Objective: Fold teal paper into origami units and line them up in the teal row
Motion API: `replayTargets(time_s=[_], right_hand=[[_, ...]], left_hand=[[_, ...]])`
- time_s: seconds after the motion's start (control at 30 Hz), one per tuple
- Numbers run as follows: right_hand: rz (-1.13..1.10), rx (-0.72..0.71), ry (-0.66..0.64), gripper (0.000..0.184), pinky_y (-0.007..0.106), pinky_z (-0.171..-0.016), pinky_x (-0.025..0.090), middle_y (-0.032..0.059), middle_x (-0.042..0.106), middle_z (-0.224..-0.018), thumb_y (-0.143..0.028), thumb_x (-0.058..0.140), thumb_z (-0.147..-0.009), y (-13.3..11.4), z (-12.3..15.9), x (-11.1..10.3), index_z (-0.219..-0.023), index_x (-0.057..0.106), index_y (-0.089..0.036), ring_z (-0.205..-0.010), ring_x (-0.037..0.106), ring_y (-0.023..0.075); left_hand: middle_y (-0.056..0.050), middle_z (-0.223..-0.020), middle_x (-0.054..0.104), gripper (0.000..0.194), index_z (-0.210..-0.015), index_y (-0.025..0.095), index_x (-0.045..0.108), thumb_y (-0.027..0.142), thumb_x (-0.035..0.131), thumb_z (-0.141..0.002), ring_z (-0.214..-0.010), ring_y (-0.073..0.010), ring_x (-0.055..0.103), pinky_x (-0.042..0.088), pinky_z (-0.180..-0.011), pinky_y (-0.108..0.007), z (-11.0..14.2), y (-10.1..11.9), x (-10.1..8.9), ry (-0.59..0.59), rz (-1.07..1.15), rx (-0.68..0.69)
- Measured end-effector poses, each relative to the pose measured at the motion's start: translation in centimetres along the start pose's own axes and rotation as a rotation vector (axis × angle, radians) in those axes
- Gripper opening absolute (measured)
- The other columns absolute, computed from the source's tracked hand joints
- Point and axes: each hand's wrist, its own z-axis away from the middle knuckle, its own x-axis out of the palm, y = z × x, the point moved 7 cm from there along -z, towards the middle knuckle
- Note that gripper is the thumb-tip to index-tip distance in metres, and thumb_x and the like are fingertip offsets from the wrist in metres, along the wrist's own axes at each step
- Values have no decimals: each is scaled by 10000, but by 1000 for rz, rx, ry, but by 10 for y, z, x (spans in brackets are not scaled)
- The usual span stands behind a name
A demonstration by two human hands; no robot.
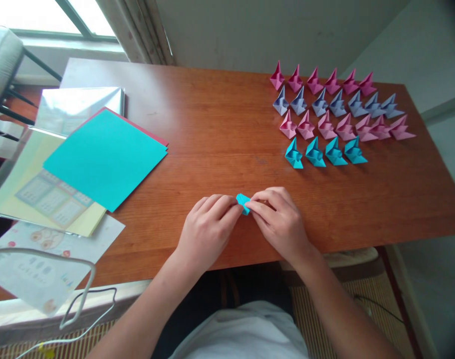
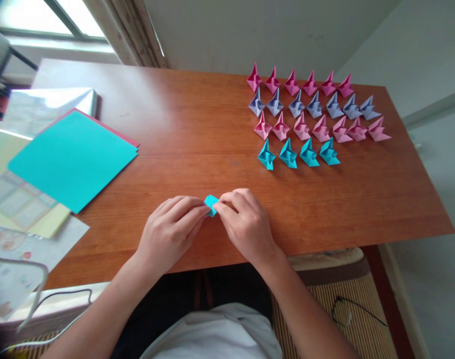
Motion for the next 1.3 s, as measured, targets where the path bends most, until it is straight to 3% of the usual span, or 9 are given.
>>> replayTargets(time_s=[0.63, 0.97, 1.13, 1.3], right_hand=[[-21, -68, -139, 186, 342, -789, 537, 79, 710, -975, -138, 615, -980, 4, -2, -3, -1073, 764, -199, -909, 590, 203], [-201, -19, -165, 205, 409, -946, 574, 65, 741, -1204, -147, 639, -969, 10, -5, -1, -1120, 749, -231, -1064, 603, 219], [-290, 9, -154, 252, 408, -923, 598, 26, 769, -1205, -129, 640, -963, 8, -3, 2, -1154, 736, -261, -1023, 638, 204], [-307, 59, -146, 209, 408, -961, 587, 45, 766, -1168, -144, 647, -962, 11, -4, 1, -1112, 739, -256, -1057, 673, 205]], left_hand=[[-13, -987, 737, 56, -979, 206, 706, 219, 652, -970, -867, -187, 644, 463, -754, -322, -1, -1, -1, -3, -23, -29], [-17, -980, 740, 60, -967, 205, 709, 186, 652, -962, -850, -180, 653, 479, -737, -309, -1, 0, -3, 9, -22, -22], [-18, -1013, 753, 95, -1003, 206, 713, 156, 645, -960, -887, -173, 674, 496, -763, -301, 0, 0, -3, 15, -7, -23], [-11, -1005, 764, 108, -984, 215, 714, 154, 626, -968, -887, -173, 679, 496, -758, -304, -1, 1, -4, 18, -30, -33]])
